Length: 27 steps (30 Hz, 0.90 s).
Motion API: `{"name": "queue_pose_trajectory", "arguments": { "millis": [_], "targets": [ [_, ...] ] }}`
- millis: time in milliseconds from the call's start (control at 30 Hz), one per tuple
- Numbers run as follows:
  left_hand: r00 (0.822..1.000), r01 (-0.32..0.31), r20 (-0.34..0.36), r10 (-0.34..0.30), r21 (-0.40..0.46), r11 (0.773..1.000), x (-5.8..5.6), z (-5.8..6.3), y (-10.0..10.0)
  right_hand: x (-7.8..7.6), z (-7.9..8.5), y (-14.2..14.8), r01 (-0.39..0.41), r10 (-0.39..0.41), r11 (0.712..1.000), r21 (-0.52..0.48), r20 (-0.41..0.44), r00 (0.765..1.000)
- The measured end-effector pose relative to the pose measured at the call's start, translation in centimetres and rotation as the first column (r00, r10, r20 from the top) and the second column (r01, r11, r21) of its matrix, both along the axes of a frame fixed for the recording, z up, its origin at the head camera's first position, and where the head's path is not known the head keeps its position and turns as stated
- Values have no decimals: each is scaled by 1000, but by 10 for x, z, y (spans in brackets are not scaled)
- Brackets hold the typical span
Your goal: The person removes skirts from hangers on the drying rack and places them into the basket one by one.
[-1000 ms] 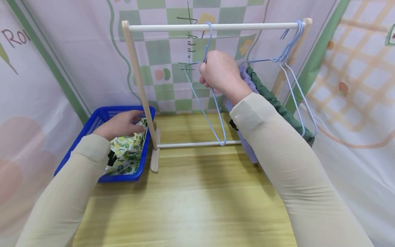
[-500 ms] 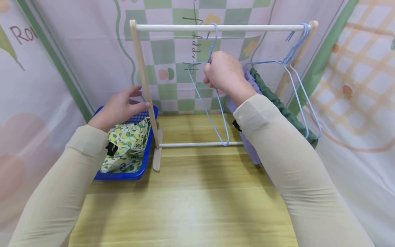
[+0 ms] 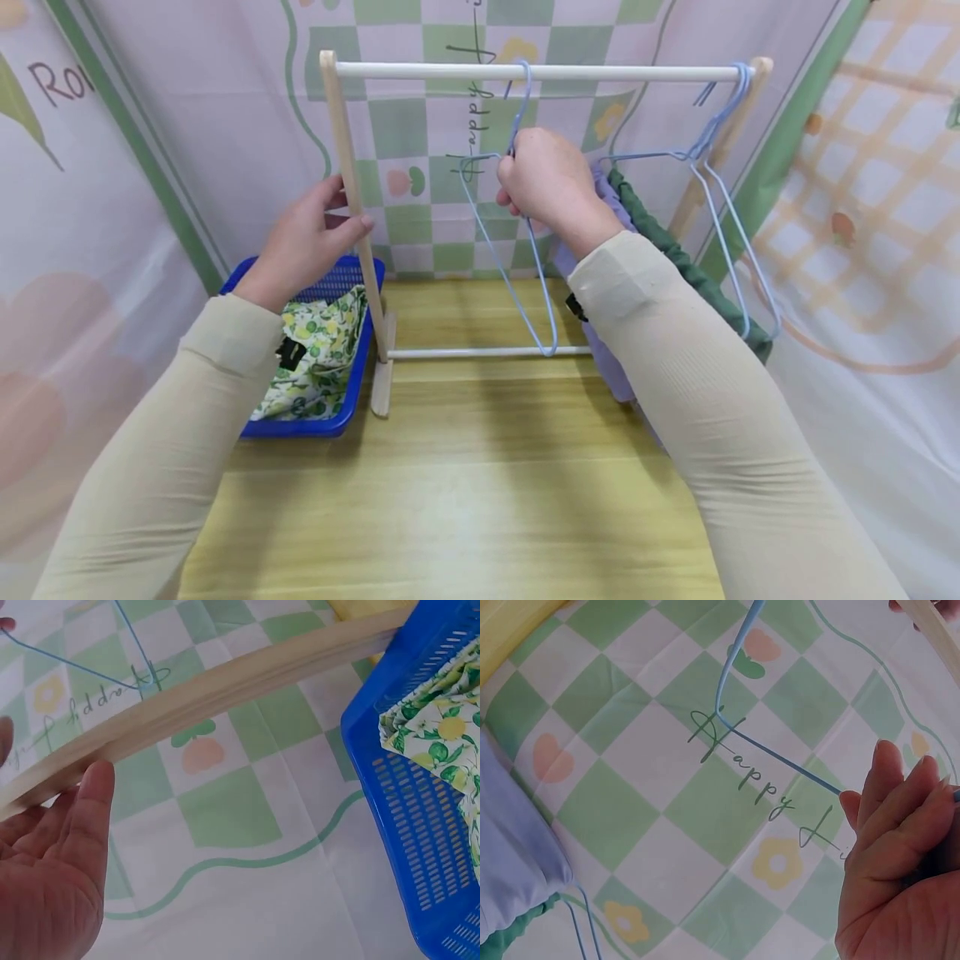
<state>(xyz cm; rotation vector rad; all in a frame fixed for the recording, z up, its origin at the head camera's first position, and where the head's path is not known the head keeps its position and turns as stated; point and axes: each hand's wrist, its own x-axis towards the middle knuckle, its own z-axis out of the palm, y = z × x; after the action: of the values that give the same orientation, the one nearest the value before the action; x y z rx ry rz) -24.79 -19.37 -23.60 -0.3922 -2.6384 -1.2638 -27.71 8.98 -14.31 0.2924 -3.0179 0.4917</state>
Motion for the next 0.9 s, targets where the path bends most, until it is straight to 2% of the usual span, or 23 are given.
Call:
{"name": "queue_pose_trajectory", "arguments": {
  "millis": [300,500,900],
  "targets": [
    [994,-79,-78,82,49,996,-5,-2,7,-1,-1,-5,-8,8,1000,-1,-9,1000],
    [988,-131,-69,136,65,989,-8,-6,10,0,-2,-10,-11,11,1000,8,-19,1000],
    [984,-141,-98,147,71,987,-11,-12,13,1,-1,-21,-20,20,1000,-3,-4,1000]
  ]
}}
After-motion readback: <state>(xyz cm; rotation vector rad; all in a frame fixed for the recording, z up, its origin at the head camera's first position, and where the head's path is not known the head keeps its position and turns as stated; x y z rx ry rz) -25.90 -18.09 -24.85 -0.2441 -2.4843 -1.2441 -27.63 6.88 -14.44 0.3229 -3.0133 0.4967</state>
